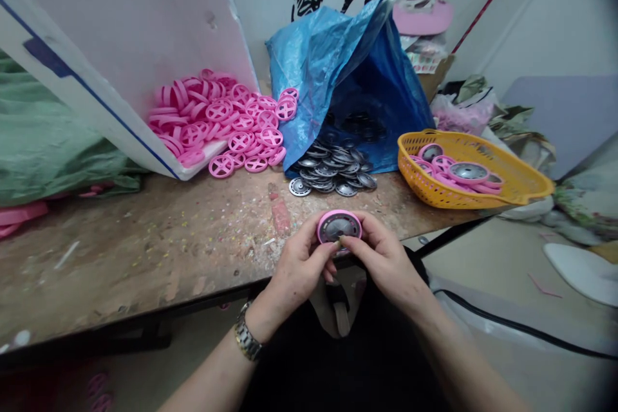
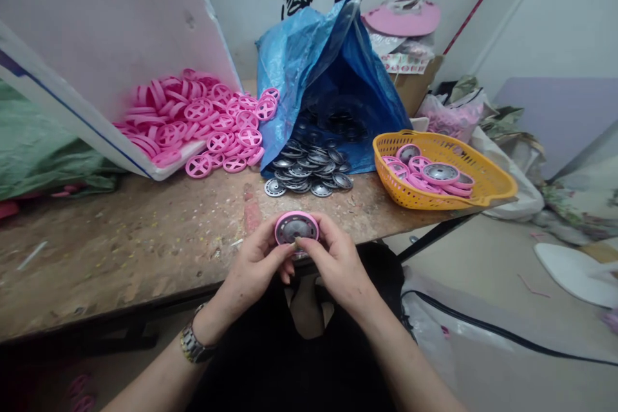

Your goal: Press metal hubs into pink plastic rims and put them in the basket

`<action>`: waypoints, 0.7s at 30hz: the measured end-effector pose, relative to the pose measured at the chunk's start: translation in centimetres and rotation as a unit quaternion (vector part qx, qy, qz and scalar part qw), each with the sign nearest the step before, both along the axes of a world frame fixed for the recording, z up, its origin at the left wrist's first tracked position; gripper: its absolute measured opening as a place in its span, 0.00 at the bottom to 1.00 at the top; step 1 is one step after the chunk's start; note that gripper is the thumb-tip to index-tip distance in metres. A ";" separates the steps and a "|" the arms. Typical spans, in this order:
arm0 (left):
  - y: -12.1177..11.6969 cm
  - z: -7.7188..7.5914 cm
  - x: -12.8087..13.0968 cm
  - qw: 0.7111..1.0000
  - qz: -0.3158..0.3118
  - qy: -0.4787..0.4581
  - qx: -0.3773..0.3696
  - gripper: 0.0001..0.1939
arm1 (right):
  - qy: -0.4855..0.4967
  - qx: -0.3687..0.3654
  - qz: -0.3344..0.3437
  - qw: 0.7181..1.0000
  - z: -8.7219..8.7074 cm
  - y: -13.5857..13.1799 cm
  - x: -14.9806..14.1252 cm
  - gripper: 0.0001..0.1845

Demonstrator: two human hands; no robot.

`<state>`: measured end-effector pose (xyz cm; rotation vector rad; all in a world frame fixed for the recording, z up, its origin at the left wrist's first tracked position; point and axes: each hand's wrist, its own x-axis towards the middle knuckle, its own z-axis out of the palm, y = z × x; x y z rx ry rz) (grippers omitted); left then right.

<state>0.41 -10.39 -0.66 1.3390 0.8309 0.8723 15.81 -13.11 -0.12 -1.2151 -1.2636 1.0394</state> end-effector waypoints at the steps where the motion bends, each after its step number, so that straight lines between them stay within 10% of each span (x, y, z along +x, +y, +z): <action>1: 0.0 0.0 0.2 1.000 -0.002 0.000 0.003 0.24 | -0.004 0.005 -0.004 1.000 0.0 -0.2 0.0 0.11; 8: 0.2 -0.6 0.9 0.991 -0.017 0.080 0.109 0.35 | -0.200 0.086 -0.132 0.967 1.5 -0.1 4.5 0.10; 15: 0.2 -0.8 -0.3 0.960 -0.046 0.176 0.211 0.15 | -0.533 0.129 -0.336 0.766 4.5 4.1 16.1 0.22; 21: 0.5 -1.0 -0.4 0.966 -0.055 0.173 0.182 0.15 | -0.539 0.189 -0.233 0.787 2.1 5.8 13.0 0.19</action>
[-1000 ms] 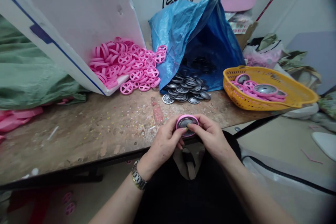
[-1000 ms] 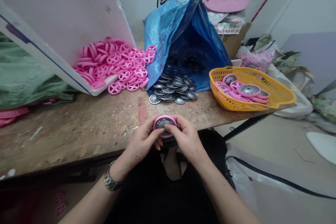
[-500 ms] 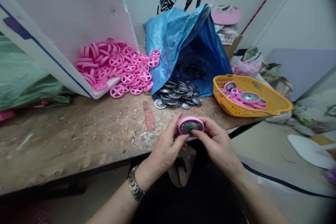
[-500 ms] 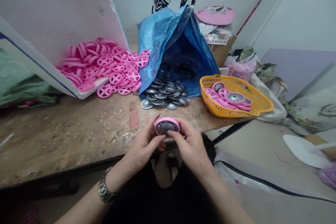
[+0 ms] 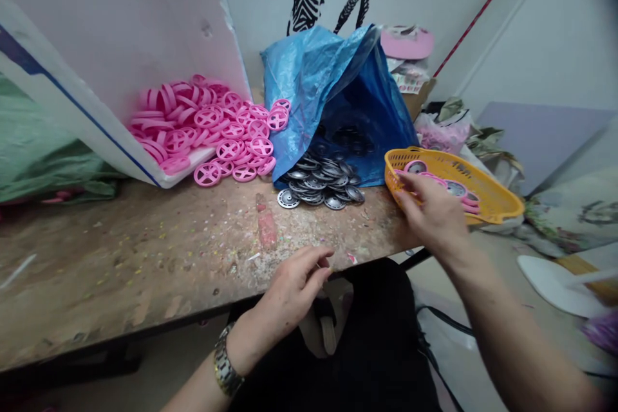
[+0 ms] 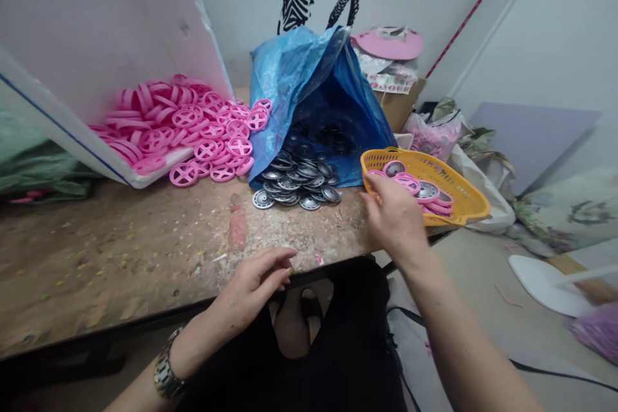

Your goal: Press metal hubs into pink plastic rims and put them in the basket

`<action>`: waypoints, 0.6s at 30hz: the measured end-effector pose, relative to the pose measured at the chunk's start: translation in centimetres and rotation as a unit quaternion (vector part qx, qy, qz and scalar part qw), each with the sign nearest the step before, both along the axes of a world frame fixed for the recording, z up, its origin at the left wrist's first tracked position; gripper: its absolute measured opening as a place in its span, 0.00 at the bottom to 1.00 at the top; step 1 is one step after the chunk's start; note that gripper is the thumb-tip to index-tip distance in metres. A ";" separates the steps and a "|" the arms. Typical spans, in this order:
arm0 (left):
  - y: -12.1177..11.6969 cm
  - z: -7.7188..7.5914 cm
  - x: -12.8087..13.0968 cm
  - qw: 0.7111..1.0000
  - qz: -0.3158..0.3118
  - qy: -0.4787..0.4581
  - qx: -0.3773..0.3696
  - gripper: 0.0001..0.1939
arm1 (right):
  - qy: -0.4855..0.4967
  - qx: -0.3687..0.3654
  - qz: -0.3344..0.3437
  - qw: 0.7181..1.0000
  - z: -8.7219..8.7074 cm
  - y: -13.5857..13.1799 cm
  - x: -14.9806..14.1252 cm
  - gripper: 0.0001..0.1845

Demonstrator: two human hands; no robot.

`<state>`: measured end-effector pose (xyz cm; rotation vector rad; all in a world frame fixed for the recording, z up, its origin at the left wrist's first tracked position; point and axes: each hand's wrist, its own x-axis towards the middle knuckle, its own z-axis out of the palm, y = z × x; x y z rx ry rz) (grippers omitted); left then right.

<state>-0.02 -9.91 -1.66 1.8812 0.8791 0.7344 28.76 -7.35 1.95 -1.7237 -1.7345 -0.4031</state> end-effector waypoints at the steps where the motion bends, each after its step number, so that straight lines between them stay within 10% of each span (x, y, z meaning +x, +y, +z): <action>1: 0.0 0.0 0.0 1.000 0.000 0.002 -0.003 0.15 | -0.014 -0.024 0.012 1.000 -0.5 0.2 -1.3 0.19; 11: 0.4 0.3 0.1 0.995 0.009 -0.030 -0.090 0.16 | -0.118 -0.227 -0.032 0.966 -3.5 4.9 -5.3 0.21; 18: 1.6 0.8 0.6 0.963 0.034 -0.099 -0.247 0.18 | -0.111 -0.184 -0.035 0.976 -4.1 4.0 -3.7 0.20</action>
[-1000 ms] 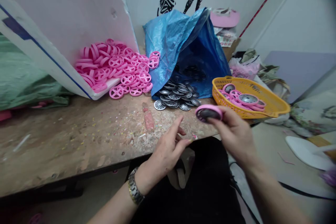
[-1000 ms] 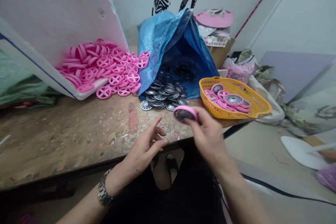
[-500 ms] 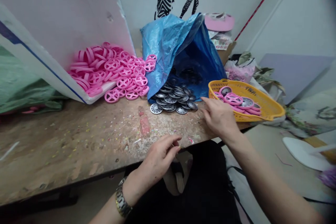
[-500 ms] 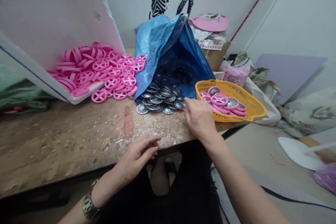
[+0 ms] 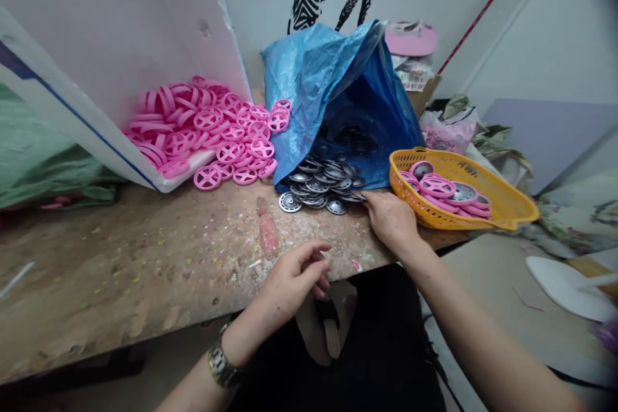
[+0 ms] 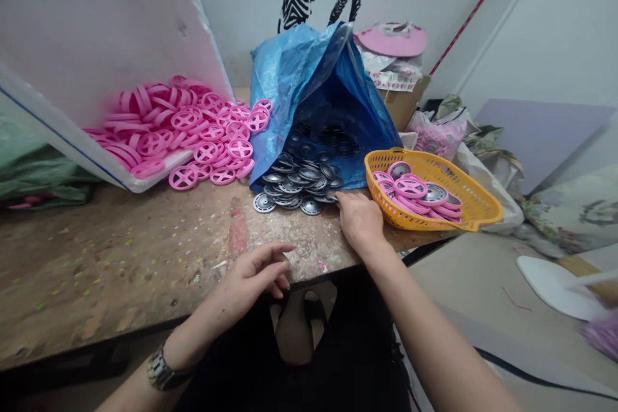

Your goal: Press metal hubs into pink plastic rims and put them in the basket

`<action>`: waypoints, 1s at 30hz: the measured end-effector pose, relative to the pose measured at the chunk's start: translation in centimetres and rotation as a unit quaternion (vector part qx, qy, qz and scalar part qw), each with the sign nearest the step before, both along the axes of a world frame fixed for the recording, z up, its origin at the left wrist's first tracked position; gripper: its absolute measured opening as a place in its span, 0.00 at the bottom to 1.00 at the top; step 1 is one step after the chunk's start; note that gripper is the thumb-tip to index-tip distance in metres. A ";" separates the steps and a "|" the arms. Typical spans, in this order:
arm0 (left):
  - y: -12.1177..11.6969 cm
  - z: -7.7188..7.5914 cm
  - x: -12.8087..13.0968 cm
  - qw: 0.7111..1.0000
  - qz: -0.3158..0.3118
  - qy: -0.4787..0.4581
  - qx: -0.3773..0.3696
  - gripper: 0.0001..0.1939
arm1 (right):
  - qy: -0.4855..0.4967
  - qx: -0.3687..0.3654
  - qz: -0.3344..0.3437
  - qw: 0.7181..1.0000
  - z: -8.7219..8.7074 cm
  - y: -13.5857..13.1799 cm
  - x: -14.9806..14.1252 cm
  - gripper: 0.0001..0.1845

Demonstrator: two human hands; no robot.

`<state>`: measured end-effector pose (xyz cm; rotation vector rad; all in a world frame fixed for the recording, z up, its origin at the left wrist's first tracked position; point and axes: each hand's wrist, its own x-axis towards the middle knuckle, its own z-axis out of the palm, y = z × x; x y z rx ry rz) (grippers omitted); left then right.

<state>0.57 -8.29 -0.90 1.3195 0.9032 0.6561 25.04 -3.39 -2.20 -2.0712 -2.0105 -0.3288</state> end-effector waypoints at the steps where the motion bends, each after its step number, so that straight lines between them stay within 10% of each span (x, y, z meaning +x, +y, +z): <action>1: 0.2 0.0 0.1 1.000 0.007 -0.013 -0.024 0.19 | 0.003 0.015 0.009 1.000 0.0 -0.5 0.1 0.19; 21: 0.9 0.6 1.2 0.969 0.024 -0.159 -0.187 0.17 | 0.189 0.162 0.289 0.924 0.2 -7.1 -5.3 0.19; 30: 0.5 1.2 -0.7 0.987 -0.031 0.099 0.125 0.07 | 0.503 -0.098 0.182 0.839 1.3 -6.9 -6.3 0.13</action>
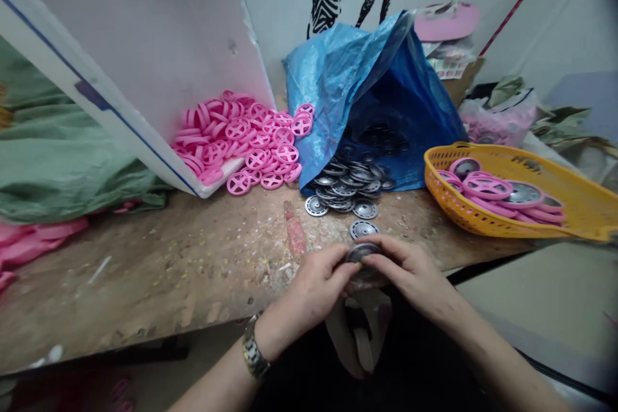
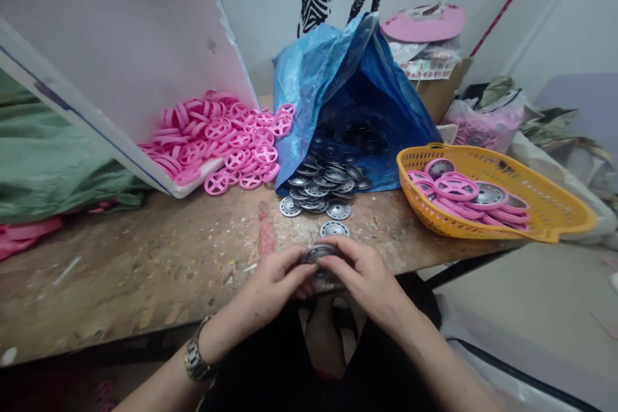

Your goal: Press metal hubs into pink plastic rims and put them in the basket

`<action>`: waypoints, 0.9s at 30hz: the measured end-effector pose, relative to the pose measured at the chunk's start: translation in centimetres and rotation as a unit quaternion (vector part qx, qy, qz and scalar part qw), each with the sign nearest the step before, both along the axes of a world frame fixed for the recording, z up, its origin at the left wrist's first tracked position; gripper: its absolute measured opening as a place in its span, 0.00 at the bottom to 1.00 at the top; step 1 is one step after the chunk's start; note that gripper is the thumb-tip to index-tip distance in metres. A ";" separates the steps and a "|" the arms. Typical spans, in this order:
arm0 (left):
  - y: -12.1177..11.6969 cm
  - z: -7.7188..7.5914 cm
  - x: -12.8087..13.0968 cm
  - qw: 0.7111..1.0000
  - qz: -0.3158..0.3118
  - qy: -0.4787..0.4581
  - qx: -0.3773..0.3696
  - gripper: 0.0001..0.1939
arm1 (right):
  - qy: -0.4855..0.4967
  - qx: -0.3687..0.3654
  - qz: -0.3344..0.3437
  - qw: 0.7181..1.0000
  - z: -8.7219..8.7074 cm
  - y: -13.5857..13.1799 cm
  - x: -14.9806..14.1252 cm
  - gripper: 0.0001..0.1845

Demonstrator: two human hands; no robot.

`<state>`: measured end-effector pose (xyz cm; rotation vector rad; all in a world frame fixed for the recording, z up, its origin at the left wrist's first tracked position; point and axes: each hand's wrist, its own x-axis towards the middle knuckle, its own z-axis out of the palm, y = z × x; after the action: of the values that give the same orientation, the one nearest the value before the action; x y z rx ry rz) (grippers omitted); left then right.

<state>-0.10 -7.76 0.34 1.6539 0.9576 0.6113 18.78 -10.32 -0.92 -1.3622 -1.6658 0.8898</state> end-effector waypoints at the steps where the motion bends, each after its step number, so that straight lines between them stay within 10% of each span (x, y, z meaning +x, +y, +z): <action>1: -0.1 0.2 -0.3 0.998 -0.016 0.033 0.050 0.08 | 0.010 -0.020 0.018 1.000 0.1 0.1 -0.1 0.11; 7: 2.7 1.7 -2.8 0.957 -0.076 0.162 0.227 0.11 | 0.061 -0.030 -0.022 0.997 0.1 0.1 -0.4 0.10; 15: 13.5 1.4 -4.6 0.820 0.125 0.429 0.358 0.12 | 0.150 -0.083 -0.058 0.984 -0.4 -0.3 -0.3 0.13; 27: 17.6 -0.2 -5.1 0.896 0.170 0.301 0.279 0.08 | 0.284 -0.148 -0.072 0.945 -1.6 -1.7 -0.1 0.16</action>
<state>-5.16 9.84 0.09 2.2797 1.6590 0.6561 18.70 -12.06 -2.55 -1.2393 -1.0079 1.3342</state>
